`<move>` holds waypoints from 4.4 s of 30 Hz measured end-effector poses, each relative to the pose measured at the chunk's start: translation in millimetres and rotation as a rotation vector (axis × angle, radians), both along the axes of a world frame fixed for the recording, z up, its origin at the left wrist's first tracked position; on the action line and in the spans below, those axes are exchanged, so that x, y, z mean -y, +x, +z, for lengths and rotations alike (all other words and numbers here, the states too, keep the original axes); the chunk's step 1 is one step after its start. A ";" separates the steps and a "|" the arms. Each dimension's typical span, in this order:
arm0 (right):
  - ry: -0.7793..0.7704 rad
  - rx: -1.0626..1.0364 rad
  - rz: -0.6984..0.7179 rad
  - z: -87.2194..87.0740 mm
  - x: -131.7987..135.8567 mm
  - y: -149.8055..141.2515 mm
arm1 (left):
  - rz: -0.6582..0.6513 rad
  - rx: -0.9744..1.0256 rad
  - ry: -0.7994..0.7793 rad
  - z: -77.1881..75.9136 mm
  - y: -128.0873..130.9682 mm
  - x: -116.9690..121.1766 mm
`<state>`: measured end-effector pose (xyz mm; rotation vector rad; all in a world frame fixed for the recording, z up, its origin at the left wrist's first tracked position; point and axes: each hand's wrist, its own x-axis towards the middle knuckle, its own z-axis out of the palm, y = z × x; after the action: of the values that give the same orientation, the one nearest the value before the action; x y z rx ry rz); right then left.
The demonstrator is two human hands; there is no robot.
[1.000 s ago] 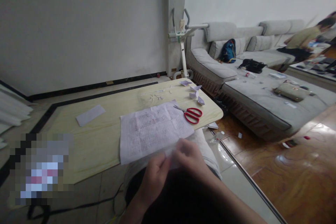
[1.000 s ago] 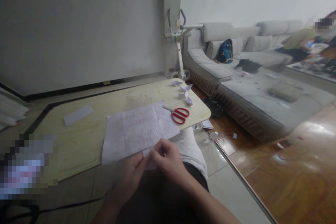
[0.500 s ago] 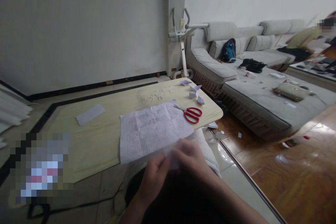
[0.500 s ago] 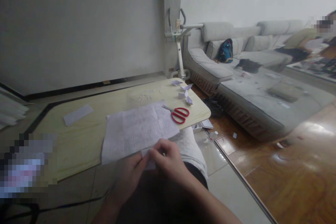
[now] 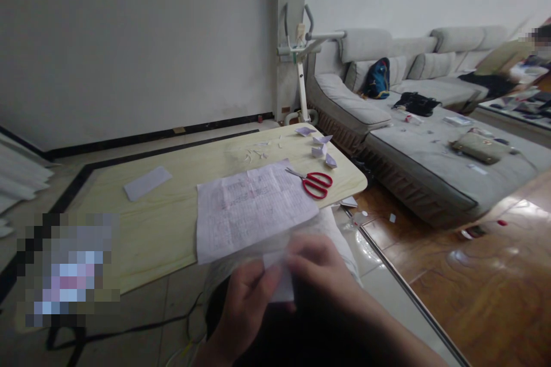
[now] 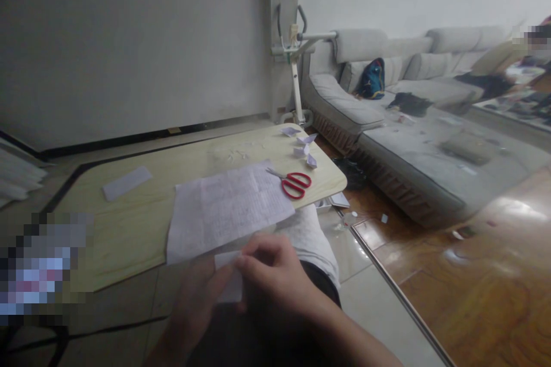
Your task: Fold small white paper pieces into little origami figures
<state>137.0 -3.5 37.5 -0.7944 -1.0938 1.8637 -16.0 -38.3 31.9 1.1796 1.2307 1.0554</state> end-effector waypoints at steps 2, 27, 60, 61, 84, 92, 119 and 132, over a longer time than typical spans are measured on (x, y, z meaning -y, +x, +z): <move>-0.006 -0.016 -0.014 1.0 2.1 -0.3 | -0.017 0.043 0.000 -1.5 -0.4 3.7; 0.202 0.165 0.008 -14.1 -8.7 1.6 | -0.154 -0.135 0.115 -15.1 -6.7 -2.9; 0.247 0.190 0.031 -7.9 -6.2 -0.9 | -0.158 -0.217 0.238 -8.7 -8.8 -8.8; 0.266 0.206 0.025 -9.1 -6.8 -0.7 | -0.157 -0.223 0.232 -10.7 -9.7 -7.5; 0.125 0.085 0.164 -15.8 -5.0 -2.4 | -0.074 -0.173 0.210 -28.2 -16.5 -1.9; 0.345 0.345 -0.046 -17.7 -8.8 4.3 | 0.159 -0.382 0.520 -20.5 -15.4 -10.3; 0.619 0.529 -0.322 -26.5 -9.6 -3.1 | 0.221 -0.358 0.288 -10.4 1.5 -12.3; 0.777 0.564 -0.225 -23.5 -10.7 -2.9 | 0.151 -0.491 0.364 -19.1 -8.9 -17.2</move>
<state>134.1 7.1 14.1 -0.9259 -1.8242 0.8954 -24.9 -21.0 12.8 1.7200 1.5649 1.1744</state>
